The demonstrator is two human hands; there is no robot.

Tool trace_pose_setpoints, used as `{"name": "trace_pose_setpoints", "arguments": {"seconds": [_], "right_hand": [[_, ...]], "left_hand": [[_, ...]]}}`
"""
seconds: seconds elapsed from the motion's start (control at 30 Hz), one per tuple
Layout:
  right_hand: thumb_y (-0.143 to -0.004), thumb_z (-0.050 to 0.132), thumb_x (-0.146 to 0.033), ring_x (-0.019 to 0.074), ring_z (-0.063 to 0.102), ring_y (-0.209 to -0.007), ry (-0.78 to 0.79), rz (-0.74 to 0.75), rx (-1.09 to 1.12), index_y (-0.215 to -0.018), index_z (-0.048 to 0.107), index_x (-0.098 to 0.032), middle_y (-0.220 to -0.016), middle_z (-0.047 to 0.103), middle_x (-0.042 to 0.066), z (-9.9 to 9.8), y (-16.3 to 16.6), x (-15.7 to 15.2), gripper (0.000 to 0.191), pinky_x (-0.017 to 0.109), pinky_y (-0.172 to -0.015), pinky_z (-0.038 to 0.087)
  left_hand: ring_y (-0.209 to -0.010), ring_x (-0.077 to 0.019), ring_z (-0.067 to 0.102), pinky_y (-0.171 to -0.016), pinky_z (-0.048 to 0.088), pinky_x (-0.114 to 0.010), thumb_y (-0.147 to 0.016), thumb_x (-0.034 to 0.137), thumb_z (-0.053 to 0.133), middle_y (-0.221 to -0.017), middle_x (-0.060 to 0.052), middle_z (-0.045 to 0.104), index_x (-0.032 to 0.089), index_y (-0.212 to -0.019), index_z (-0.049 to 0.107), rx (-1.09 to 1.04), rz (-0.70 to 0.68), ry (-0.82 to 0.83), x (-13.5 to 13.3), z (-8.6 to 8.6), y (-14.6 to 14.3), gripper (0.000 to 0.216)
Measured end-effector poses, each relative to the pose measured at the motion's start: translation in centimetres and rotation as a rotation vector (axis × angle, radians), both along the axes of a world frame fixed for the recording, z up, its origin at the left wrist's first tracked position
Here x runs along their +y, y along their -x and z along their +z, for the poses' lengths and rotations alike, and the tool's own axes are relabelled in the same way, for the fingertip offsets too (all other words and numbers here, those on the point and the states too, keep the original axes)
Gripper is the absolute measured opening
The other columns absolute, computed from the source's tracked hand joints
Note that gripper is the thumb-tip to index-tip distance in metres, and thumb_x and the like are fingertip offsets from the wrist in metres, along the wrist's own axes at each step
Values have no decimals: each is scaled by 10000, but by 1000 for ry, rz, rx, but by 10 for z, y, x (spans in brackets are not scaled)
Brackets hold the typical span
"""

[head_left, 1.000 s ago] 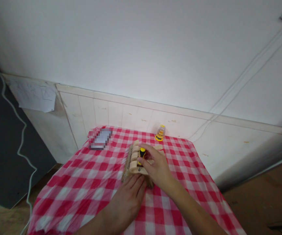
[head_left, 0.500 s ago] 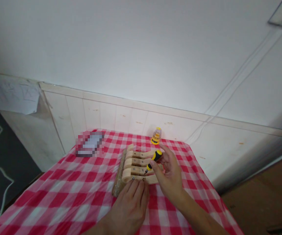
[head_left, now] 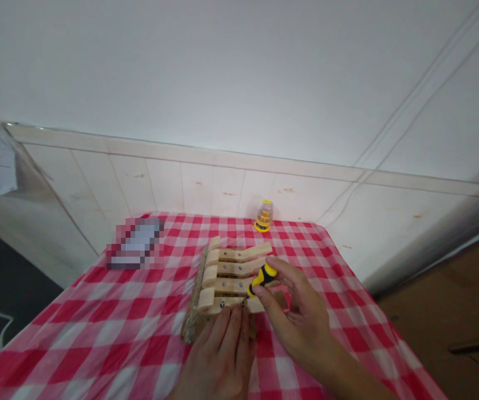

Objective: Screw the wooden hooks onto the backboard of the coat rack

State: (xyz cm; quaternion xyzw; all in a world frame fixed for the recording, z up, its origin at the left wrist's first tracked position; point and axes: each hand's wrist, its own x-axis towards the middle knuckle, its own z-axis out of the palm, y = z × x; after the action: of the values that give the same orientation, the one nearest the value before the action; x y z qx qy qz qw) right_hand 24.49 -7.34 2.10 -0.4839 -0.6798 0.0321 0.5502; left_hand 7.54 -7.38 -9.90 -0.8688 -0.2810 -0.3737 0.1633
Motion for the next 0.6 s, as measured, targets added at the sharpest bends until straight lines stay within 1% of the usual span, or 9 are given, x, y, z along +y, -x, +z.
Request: {"name": "trace_pose_setpoints", "arguments": {"seconds": [0.07,0.13,0.17,0.2,0.27,0.43,0.53,0.6], "right_hand": [[-929,697,-165,188,782,-888,-4,-6,-17,-1372,579,-324,-1130,780,35,1,2,-2,486,307,-815,661],[-918,710,-166,206,781,-941,-5,-33,-38,-1366,585,-318,-1137,779,39,2,3,-4,489,332,-855,656],[-916,712,-168,212,780,-958,-4,-42,-46,-1363,588,-314,-1146,776,43,2,3,-4,486,342,-866,654],[-916,711,-170,217,778,-969,-3,-44,-53,-1360,591,-309,-1155,773,48,2,3,-4,481,349,-871,652],[-922,697,-172,218,777,-970,2,-28,-54,-1360,593,-299,-1165,769,56,1,3,-3,467,352,-866,651],[-946,658,-197,204,776,-929,67,39,-15,-1363,595,-285,-1128,775,57,3,0,1,431,327,-804,654],[-957,632,-181,210,768,-987,89,81,-23,-1360,594,-280,-1176,765,70,5,-2,1,417,349,-855,644],[-968,605,-164,217,755,-1050,99,118,13,-1369,578,-287,-1228,747,79,4,-2,0,420,369,-890,637]], "left_hand": [[-1219,-350,664,-1037,535,-525,-1007,172,471,-1259,-169,733,110,-1220,679,30,-2,-22,0,11,5,305],[-1192,-350,684,-988,569,-503,-1006,165,478,-1278,-173,725,115,-1230,676,183,-57,-31,1,25,9,303],[-1163,-362,697,-961,580,-513,-994,134,466,-1261,-177,732,109,-1206,685,196,-45,-32,1,32,11,306],[-1154,-365,703,-941,590,-506,-993,129,466,-1257,-181,733,104,-1204,686,239,-63,-36,2,38,13,307],[-1123,-366,715,-926,595,-513,-984,112,468,-1222,-180,747,95,-1171,697,244,-54,-53,2,46,14,296],[-1119,-346,711,-946,586,-504,-992,128,482,-1214,-172,750,98,-1178,697,276,-50,-70,2,50,12,286],[-1095,-345,714,-943,583,-502,-988,115,471,-1183,-168,759,91,-1161,699,268,-51,-65,2,52,10,287],[-1082,-346,716,-938,582,-507,-983,91,457,-1177,-176,757,79,-1155,697,260,-49,-55,2,55,8,295]]}}
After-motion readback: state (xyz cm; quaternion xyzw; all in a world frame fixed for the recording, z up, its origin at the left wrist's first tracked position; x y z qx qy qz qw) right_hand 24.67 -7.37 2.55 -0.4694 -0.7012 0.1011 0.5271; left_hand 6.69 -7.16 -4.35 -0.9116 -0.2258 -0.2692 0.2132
